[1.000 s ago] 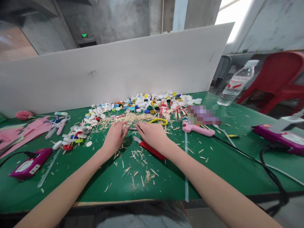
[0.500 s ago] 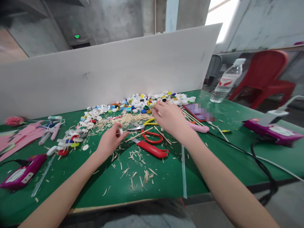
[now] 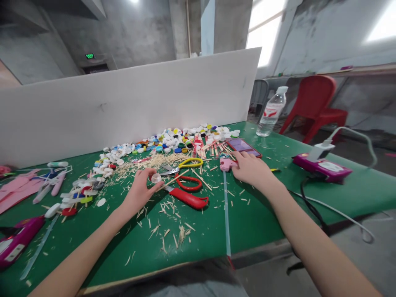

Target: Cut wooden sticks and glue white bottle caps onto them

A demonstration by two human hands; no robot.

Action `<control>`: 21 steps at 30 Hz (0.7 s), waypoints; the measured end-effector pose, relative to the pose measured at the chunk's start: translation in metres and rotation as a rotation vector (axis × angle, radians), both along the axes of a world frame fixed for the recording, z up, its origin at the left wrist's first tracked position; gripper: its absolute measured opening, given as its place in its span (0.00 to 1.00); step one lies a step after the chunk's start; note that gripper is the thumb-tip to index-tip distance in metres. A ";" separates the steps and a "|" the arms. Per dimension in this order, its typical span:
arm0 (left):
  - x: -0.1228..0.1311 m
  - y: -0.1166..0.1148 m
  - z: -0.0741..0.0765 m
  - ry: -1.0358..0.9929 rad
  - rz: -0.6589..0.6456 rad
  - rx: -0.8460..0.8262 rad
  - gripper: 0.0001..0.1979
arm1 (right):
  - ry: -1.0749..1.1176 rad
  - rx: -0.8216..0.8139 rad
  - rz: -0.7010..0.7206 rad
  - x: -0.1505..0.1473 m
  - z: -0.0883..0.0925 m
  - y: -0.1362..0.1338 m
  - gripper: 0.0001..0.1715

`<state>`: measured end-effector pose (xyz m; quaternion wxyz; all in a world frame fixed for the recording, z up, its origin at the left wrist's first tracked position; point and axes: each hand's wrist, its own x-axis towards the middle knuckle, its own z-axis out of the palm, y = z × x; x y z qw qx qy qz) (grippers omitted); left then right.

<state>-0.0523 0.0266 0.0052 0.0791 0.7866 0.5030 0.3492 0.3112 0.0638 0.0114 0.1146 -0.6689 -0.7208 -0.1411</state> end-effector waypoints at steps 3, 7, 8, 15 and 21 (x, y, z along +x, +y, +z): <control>0.000 -0.002 0.001 0.005 -0.018 -0.015 0.10 | -0.052 0.026 -0.031 -0.001 -0.004 -0.003 0.28; 0.002 -0.004 0.002 -0.005 -0.057 -0.012 0.09 | -0.095 -0.010 -0.037 0.004 -0.011 -0.001 0.25; 0.003 -0.004 0.002 -0.004 -0.068 -0.007 0.09 | -0.112 -0.021 -0.033 0.006 -0.012 0.000 0.25; 0.005 -0.006 0.000 0.018 -0.078 -0.004 0.10 | -0.117 0.019 0.013 0.005 -0.012 0.003 0.22; 0.005 -0.005 0.002 0.026 -0.094 -0.029 0.10 | 0.025 0.040 0.090 0.003 -0.010 0.002 0.23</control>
